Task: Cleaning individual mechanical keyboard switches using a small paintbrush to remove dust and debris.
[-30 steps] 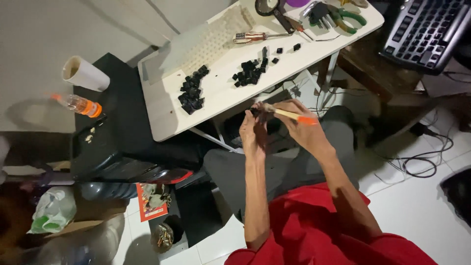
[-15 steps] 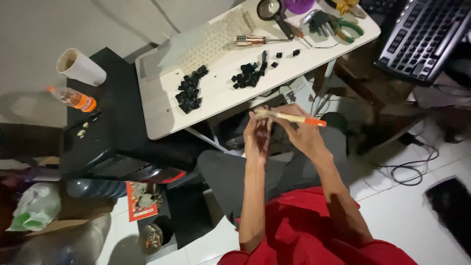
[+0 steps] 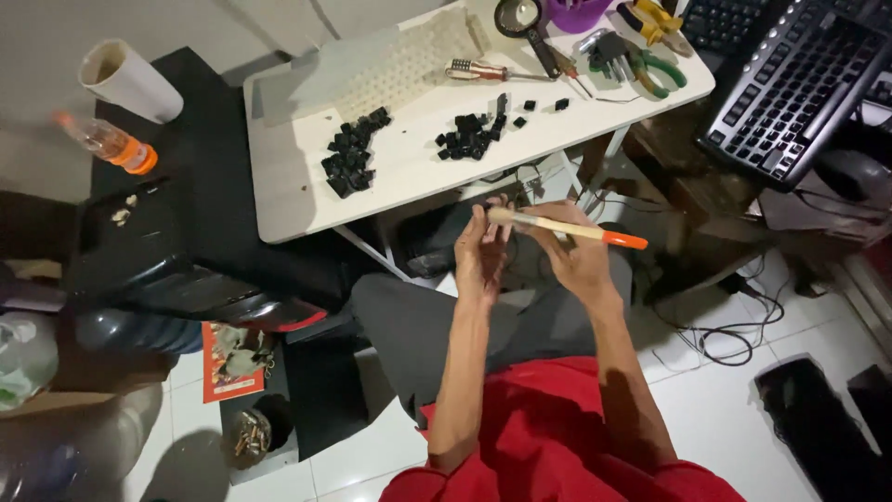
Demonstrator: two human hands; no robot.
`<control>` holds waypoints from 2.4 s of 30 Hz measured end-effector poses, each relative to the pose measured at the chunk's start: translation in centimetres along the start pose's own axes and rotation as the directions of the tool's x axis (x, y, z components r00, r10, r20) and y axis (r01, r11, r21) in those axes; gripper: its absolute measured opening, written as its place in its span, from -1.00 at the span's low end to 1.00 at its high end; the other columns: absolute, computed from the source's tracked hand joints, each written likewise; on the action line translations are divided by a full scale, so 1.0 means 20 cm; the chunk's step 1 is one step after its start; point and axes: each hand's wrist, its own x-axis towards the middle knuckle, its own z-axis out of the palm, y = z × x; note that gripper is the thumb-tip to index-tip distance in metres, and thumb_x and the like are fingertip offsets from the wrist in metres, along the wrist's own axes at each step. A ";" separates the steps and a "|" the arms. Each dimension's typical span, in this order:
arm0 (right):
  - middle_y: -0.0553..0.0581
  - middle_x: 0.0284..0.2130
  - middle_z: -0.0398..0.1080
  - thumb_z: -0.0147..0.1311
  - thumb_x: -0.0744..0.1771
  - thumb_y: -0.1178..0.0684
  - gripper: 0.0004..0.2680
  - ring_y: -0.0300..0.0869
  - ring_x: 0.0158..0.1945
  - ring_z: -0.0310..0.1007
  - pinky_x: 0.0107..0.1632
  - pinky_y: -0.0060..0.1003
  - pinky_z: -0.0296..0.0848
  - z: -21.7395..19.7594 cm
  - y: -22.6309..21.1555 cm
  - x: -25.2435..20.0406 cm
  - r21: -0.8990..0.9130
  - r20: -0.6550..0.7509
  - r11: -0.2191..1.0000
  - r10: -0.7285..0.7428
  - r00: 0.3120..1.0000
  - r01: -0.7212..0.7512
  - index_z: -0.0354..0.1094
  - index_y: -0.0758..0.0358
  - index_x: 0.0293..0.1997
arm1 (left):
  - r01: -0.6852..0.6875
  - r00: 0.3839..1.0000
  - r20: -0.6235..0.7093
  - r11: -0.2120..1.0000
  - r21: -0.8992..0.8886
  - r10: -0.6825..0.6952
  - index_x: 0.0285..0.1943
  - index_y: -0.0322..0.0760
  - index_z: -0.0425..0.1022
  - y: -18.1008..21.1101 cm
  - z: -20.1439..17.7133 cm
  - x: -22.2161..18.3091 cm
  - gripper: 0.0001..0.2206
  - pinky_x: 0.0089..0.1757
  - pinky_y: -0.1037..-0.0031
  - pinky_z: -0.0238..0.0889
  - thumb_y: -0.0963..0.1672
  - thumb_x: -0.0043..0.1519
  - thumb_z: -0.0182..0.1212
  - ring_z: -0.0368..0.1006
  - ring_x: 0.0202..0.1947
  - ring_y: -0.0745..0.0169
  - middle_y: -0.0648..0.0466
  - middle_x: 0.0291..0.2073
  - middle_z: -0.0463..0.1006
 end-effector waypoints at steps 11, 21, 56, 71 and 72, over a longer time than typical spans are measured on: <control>0.30 -0.30 0.49 0.13 0.42 0.18 -0.92 0.26 -0.27 0.52 -0.10 0.02 0.55 0.02 -0.10 0.03 0.004 -0.009 0.999 0.034 0.999 -0.034 0.48 0.28 -0.01 | -0.037 0.999 0.000 0.998 0.046 0.037 0.11 -0.35 0.63 -0.04 -0.08 0.05 -0.71 0.32 -0.04 0.11 -0.09 0.29 0.36 0.46 0.19 -0.18 -0.22 0.04 0.61; 0.31 -0.28 0.50 0.14 0.42 0.23 -0.95 0.27 -0.28 0.54 -0.21 -0.01 0.57 0.03 -0.14 0.06 -0.123 0.021 0.992 -0.039 0.999 0.041 0.46 0.34 -0.05 | 0.026 0.999 0.044 0.993 -0.112 -0.021 0.18 -0.38 0.55 -0.06 -0.12 0.10 -0.66 0.23 0.04 0.29 -0.11 0.28 0.40 0.51 0.07 -0.08 -0.15 -0.04 0.60; 0.38 -0.34 0.51 0.21 0.42 0.22 -0.91 0.40 -0.28 0.52 -0.34 -0.04 0.54 -0.04 -0.04 0.01 -0.156 -0.048 0.985 0.073 0.996 -0.079 0.51 0.32 0.02 | -0.500 0.744 0.521 -0.168 0.849 0.418 -0.05 -0.31 0.62 0.40 -0.11 0.63 -0.87 -0.13 0.34 0.54 -0.19 0.26 0.34 0.61 -0.14 -0.01 0.03 -0.22 0.53; 0.21 -0.17 0.51 0.18 0.39 0.30 -0.91 -0.20 -0.34 0.48 -0.40 -0.42 0.29 -0.05 -0.03 0.01 -0.129 -0.038 0.983 0.126 0.991 -0.130 0.45 0.55 -0.04 | -0.365 0.541 0.761 -0.714 0.597 0.360 -0.07 -0.36 0.63 0.69 -0.21 1.07 -0.79 0.34 -0.17 -0.23 -0.21 0.13 0.40 0.26 0.04 -0.01 0.01 -0.12 0.33; 0.19 -0.20 0.53 0.19 0.40 0.25 -0.90 -0.23 -0.38 0.44 -0.42 -0.42 0.29 -0.04 -0.03 0.01 -0.134 -0.038 0.981 0.136 0.990 -0.140 0.47 0.53 -0.05 | -0.354 0.543 0.774 -0.746 0.563 0.326 -0.13 -0.41 0.65 0.68 -0.22 1.10 -0.82 0.35 -0.18 -0.28 -0.19 0.12 0.42 0.24 0.04 -0.02 -0.01 -0.11 0.32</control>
